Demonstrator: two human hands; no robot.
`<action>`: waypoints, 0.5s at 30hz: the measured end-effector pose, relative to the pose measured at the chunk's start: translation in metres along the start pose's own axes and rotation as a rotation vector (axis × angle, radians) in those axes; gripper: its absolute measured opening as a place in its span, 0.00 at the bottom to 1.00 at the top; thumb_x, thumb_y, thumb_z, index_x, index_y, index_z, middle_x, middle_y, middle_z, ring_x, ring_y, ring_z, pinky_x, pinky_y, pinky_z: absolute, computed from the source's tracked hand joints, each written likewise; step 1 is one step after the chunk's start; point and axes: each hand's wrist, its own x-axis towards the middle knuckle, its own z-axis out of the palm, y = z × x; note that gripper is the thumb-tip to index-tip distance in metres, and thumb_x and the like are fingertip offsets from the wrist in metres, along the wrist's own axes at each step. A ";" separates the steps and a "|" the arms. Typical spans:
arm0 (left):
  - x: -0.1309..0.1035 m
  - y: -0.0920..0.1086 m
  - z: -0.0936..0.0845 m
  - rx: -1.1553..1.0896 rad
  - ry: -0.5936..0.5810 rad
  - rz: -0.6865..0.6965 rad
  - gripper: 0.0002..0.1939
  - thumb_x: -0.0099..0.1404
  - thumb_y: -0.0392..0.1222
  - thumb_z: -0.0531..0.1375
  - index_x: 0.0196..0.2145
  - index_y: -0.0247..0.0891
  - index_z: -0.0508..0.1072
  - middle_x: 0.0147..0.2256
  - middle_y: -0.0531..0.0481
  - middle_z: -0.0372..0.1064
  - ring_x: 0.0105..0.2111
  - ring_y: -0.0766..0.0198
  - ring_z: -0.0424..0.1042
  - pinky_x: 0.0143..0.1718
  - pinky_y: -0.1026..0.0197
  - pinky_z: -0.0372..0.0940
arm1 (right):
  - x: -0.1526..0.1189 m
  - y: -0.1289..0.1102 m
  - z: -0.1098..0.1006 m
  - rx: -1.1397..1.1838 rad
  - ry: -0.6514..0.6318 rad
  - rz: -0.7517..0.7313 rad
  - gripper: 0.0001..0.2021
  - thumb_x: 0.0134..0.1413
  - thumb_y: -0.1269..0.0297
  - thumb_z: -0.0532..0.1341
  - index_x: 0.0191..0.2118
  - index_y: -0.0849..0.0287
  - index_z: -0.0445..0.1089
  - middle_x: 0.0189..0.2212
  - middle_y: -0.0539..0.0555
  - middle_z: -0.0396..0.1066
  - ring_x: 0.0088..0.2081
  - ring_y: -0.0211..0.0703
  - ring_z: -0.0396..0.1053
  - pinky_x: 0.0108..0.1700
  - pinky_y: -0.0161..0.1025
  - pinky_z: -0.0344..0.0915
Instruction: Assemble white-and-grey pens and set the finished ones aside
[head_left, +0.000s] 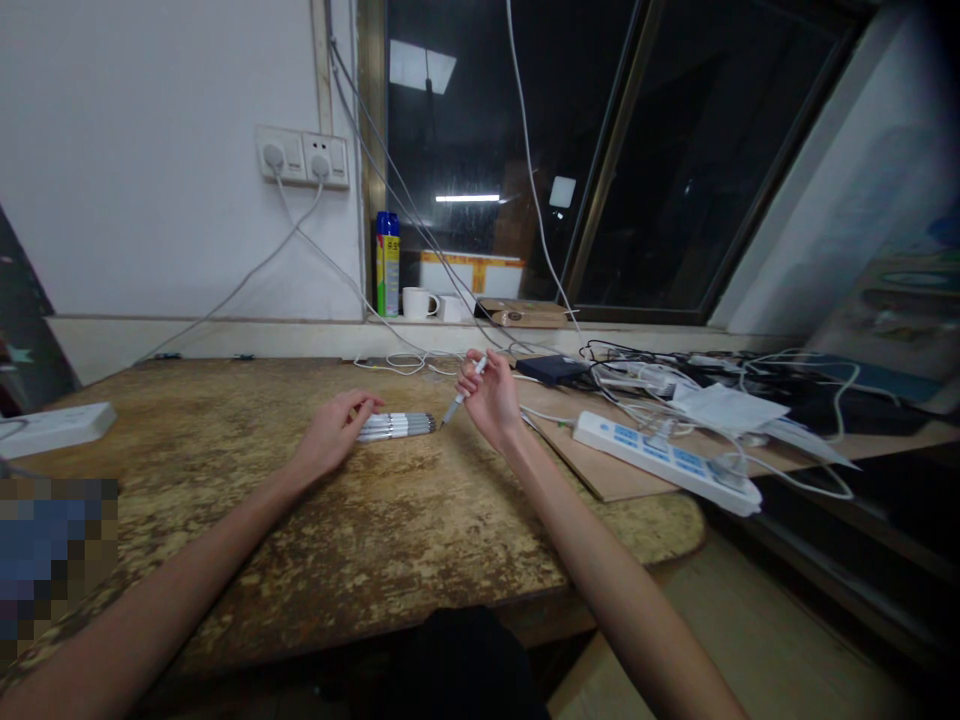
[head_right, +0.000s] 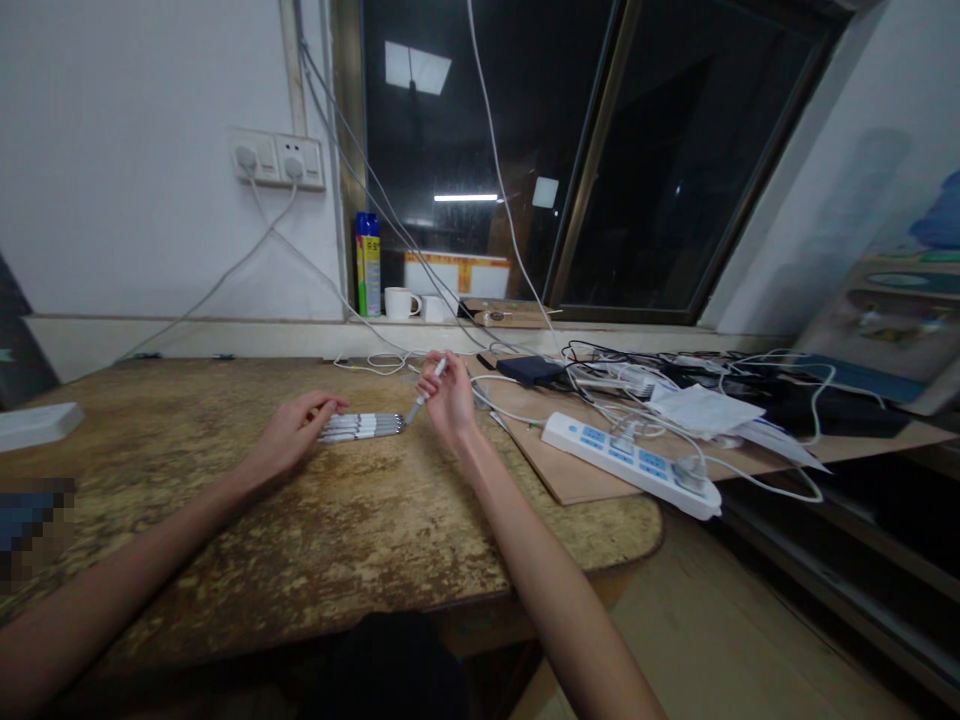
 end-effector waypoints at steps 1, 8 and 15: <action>0.000 0.000 0.000 -0.006 0.003 0.002 0.22 0.75 0.54 0.50 0.46 0.39 0.78 0.46 0.43 0.78 0.46 0.51 0.74 0.47 0.53 0.66 | 0.000 0.000 0.000 -0.009 0.002 0.002 0.11 0.66 0.58 0.53 0.34 0.55 0.68 0.21 0.44 0.44 0.21 0.37 0.45 0.25 0.32 0.55; 0.001 0.004 0.000 -0.147 0.031 -0.070 0.23 0.74 0.55 0.51 0.46 0.38 0.79 0.44 0.44 0.79 0.43 0.52 0.75 0.47 0.55 0.67 | -0.001 -0.002 0.002 -0.024 -0.019 -0.025 0.12 0.66 0.55 0.54 0.34 0.55 0.66 0.21 0.44 0.47 0.22 0.37 0.47 0.26 0.32 0.56; 0.001 0.012 0.000 -0.246 -0.013 -0.080 0.21 0.73 0.54 0.52 0.50 0.39 0.77 0.43 0.46 0.78 0.41 0.54 0.75 0.42 0.57 0.67 | 0.000 0.013 0.001 -0.325 -0.051 -0.144 0.01 0.59 0.66 0.61 0.37 0.55 0.69 0.32 0.50 0.71 0.31 0.38 0.63 0.35 0.34 0.63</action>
